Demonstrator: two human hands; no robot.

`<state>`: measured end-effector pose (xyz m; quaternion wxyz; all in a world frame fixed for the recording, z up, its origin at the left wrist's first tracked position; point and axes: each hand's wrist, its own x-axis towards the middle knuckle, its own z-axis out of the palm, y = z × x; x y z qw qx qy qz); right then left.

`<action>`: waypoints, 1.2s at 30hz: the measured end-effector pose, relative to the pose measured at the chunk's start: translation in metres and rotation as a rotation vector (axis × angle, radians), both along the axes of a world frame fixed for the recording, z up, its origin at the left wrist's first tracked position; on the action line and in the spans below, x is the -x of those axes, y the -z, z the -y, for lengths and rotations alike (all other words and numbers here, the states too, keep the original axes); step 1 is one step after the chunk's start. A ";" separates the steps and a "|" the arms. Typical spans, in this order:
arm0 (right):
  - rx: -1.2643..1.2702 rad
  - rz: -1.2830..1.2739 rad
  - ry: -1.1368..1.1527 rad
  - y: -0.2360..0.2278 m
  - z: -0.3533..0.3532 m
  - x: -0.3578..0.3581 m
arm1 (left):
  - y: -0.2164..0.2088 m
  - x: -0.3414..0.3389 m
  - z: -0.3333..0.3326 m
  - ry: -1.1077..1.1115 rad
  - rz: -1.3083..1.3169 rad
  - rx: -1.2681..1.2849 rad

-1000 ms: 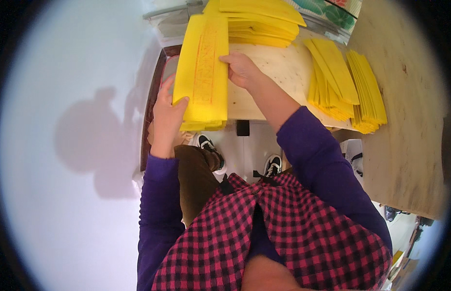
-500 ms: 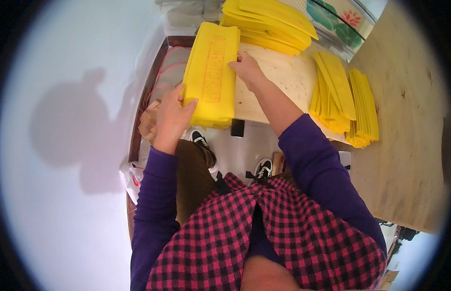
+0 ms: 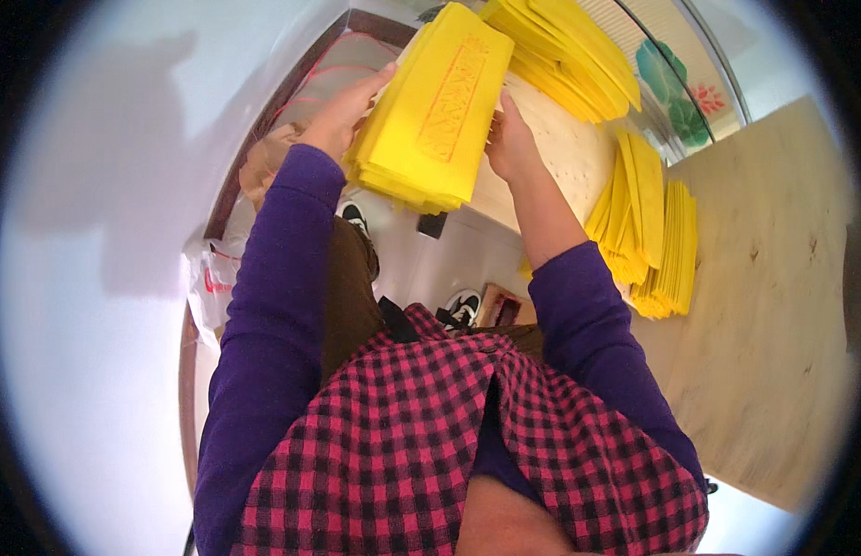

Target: The person repeatedly picks up yellow rectangular sheets from a table, uses a dark wooden block to press or align them, and stacks them into neat piles. The person then gathers the stacks and places them into a plastic bag.

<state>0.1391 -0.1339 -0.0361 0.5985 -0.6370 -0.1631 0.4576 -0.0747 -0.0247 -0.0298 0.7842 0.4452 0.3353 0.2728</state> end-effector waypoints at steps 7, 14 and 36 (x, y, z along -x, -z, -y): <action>-0.176 -0.149 -0.100 0.004 -0.004 0.011 | 0.021 0.003 0.008 0.084 0.257 0.126; -0.129 -0.138 -0.016 0.003 -0.006 0.029 | 0.044 0.004 -0.006 0.159 0.281 0.151; 0.092 -0.243 -0.086 -0.004 -0.004 -0.015 | 0.006 -0.034 -0.006 0.267 0.272 0.377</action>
